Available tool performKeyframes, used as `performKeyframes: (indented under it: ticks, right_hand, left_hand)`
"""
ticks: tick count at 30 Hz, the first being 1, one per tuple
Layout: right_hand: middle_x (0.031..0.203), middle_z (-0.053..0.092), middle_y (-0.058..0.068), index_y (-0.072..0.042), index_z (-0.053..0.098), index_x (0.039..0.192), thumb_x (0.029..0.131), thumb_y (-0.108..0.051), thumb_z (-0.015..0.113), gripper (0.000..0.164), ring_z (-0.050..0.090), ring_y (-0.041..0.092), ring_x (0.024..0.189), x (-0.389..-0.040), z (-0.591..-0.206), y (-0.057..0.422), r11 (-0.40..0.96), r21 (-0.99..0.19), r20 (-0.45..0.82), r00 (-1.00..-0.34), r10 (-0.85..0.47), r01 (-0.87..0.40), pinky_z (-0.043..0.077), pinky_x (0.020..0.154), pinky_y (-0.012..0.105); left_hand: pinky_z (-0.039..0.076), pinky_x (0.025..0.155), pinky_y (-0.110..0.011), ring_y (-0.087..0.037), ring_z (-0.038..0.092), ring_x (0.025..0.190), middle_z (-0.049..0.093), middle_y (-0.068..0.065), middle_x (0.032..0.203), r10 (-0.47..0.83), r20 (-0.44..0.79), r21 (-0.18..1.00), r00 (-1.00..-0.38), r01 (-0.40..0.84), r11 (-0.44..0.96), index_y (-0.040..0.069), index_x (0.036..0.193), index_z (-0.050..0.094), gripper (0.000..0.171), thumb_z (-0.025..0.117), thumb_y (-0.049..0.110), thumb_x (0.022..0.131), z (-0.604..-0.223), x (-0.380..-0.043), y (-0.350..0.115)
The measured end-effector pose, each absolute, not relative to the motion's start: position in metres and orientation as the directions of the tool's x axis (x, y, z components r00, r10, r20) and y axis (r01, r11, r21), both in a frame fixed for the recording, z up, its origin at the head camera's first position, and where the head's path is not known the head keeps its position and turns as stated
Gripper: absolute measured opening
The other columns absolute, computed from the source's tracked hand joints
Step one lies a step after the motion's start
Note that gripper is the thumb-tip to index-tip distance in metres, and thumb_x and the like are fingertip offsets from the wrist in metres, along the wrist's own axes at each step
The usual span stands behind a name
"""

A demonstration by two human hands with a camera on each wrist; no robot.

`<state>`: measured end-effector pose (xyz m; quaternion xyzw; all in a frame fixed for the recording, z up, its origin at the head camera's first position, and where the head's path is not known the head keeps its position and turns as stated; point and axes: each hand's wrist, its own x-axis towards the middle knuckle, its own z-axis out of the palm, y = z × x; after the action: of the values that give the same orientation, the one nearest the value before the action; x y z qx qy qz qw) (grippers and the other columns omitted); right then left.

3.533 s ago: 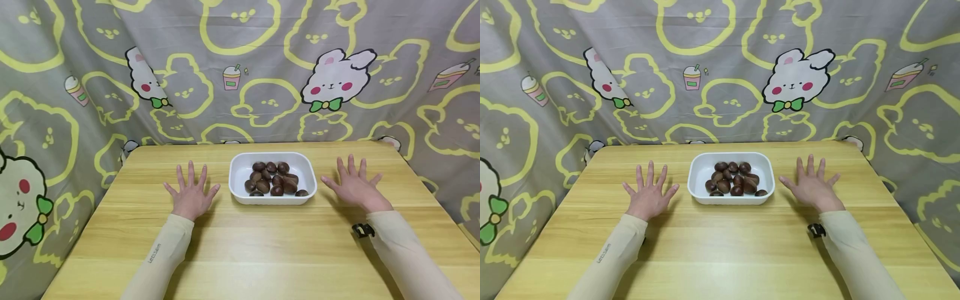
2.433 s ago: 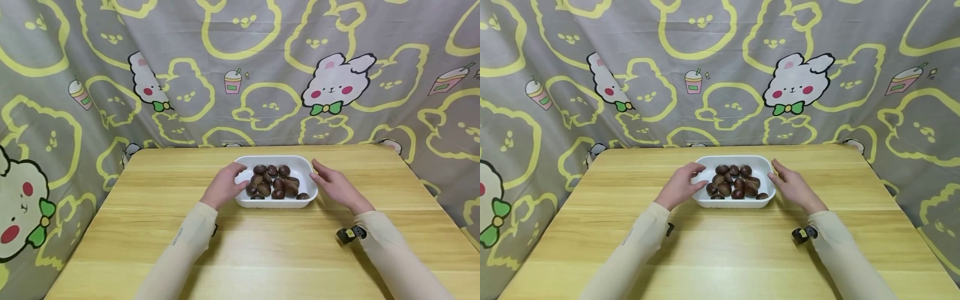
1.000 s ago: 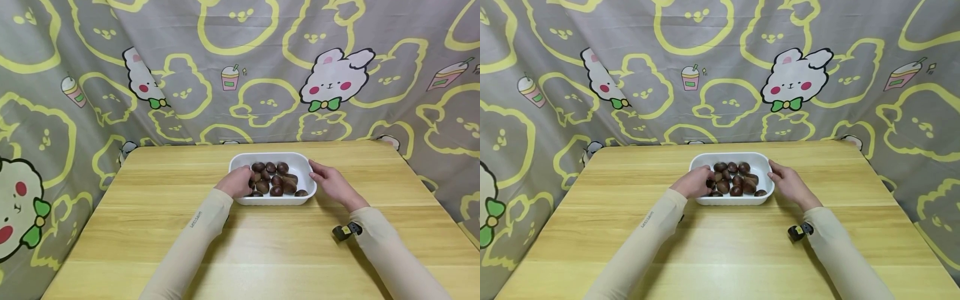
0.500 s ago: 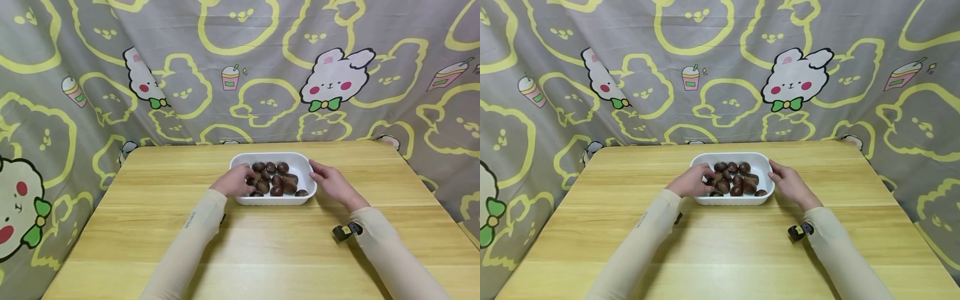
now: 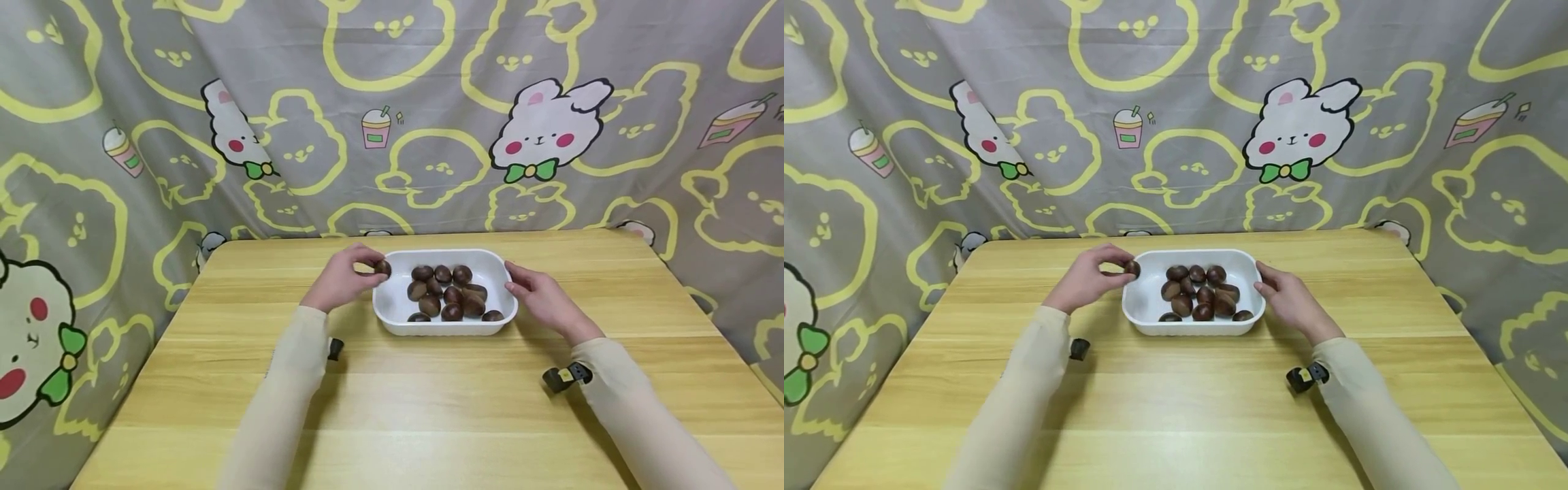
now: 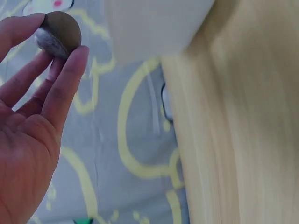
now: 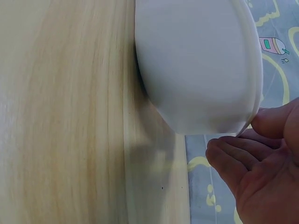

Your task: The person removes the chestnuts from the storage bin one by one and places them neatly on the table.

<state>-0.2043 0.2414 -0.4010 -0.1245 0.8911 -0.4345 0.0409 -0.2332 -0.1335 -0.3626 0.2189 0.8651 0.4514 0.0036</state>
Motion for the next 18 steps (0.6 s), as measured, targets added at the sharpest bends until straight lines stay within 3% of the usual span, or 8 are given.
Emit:
performKeyframes:
  ticks: [4, 9, 18]
  right_hand:
    - [0.148, 0.035, 0.027, 0.008, 0.032, 0.148, 0.103, -0.010, 0.050, 0.051, 0.038, 0.042, 0.133, -0.205, -0.401, 0.242, 0.599, -0.777, 0.040, -0.965, -0.258, -0.192, 0.032, 0.108, 0.052]
    - [0.148, 0.036, 0.027, 0.008, 0.032, 0.147, 0.103, -0.010, 0.050, 0.051, 0.038, 0.042, 0.133, -0.205, -0.402, 0.243, 0.602, -0.774, 0.045, -0.965, -0.258, -0.197, 0.032, 0.108, 0.053]
    - [0.150, 0.033, 0.025, 0.006, 0.031, 0.149, 0.104, -0.011, 0.048, 0.051, 0.037, 0.042, 0.134, -0.205, -0.403, 0.243, 0.606, -0.775, 0.020, -0.966, -0.258, -0.178, 0.032, 0.109, 0.052]
  left_hand:
    - [0.052, 0.089, -0.038, -0.022, 0.059, 0.105, 0.062, -0.005, 0.109, 0.306, 0.152, 0.764, -0.940, 0.309, 0.567, 0.003, 0.115, 0.069, 0.032, 0.077, 0.015, 0.087, -0.359, -0.236, -0.157]
    - [0.047, 0.094, -0.046, -0.026, 0.059, 0.101, 0.063, -0.007, 0.105, 0.343, 0.045, 0.691, -0.938, 0.277, 0.668, 0.003, 0.109, 0.071, 0.026, 0.076, 0.014, 0.086, -0.366, -0.241, -0.177]
    - [0.050, 0.084, -0.040, -0.025, 0.059, 0.094, 0.063, -0.010, 0.102, 0.323, -0.125, 0.616, -0.938, 0.182, 0.767, 0.002, 0.108, 0.070, 0.025, 0.075, 0.013, 0.086, -0.384, -0.254, -0.186]
